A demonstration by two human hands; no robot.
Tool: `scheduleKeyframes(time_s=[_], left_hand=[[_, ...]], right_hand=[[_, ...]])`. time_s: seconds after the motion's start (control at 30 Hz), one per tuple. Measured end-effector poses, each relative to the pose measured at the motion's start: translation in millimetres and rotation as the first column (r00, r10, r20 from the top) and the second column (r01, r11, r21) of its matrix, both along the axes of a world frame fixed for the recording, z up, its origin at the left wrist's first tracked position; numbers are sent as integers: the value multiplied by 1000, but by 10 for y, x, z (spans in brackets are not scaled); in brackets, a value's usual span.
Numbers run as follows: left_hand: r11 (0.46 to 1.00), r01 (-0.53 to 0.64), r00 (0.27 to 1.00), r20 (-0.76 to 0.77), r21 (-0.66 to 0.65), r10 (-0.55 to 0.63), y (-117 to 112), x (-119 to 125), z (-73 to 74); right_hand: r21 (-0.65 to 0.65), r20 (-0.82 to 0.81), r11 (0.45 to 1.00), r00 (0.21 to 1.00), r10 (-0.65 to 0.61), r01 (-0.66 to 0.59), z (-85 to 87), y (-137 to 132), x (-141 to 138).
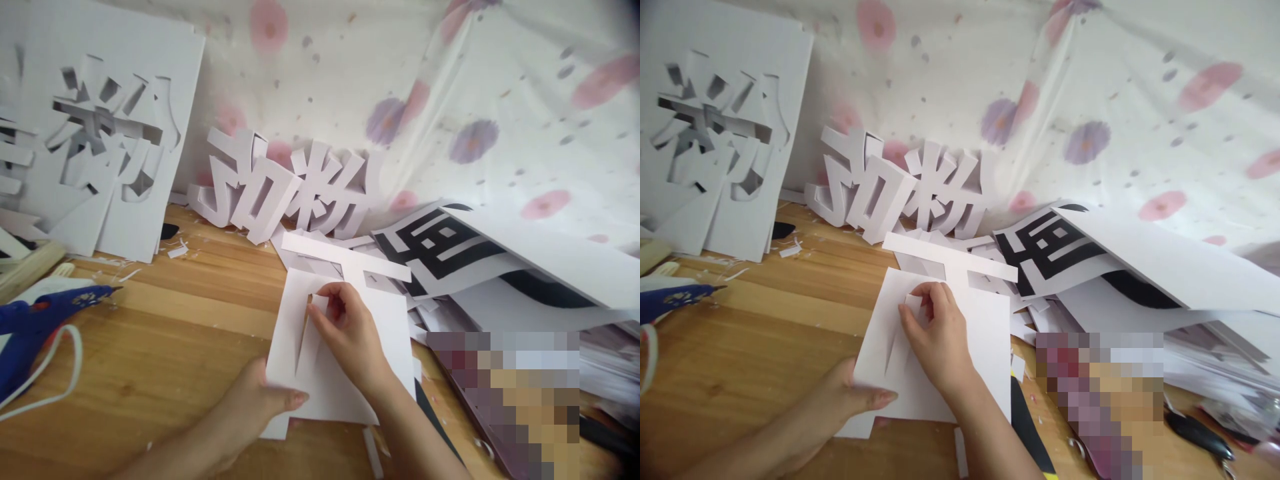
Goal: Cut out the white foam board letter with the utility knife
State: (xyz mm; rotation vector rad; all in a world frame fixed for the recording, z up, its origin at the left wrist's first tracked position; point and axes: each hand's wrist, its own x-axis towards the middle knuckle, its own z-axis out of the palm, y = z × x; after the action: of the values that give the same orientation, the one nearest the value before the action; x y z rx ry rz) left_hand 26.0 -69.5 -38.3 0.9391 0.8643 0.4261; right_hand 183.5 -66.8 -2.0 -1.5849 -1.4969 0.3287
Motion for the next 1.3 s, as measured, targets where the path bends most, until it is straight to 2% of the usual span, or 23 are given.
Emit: scheduleKeyframes(time_s=[0.13,0.3,0.53,0.73,1.0,1.13,1.3], left_hand=[[1000,0,1000,-28,6,0,-6,-1,19],[1000,1,1000,-6,-8,-2,-10,-8,-21],[999,-35,998,57,32,33,5,9,-16],[1000,-31,996,78,1,31,1,-2,29],[997,-80,997,8,-15,80,17,6,37],[993,-120,992,26,-22,120,39,1,22],[990,-133,983,125,-43,138,58,10,62]], right_hand=[[-38,-70,999,997,23,-25,4,14,31],[-115,-212,986,973,91,-118,38,6,61],[-20,-389,981,905,169,-192,91,-18,36],[11,-375,979,907,192,-202,106,-37,32],[79,-364,958,886,286,-276,158,-91,6],[57,-347,914,850,396,-403,253,-176,-13],[-121,-239,784,785,572,-609,352,-255,4]])
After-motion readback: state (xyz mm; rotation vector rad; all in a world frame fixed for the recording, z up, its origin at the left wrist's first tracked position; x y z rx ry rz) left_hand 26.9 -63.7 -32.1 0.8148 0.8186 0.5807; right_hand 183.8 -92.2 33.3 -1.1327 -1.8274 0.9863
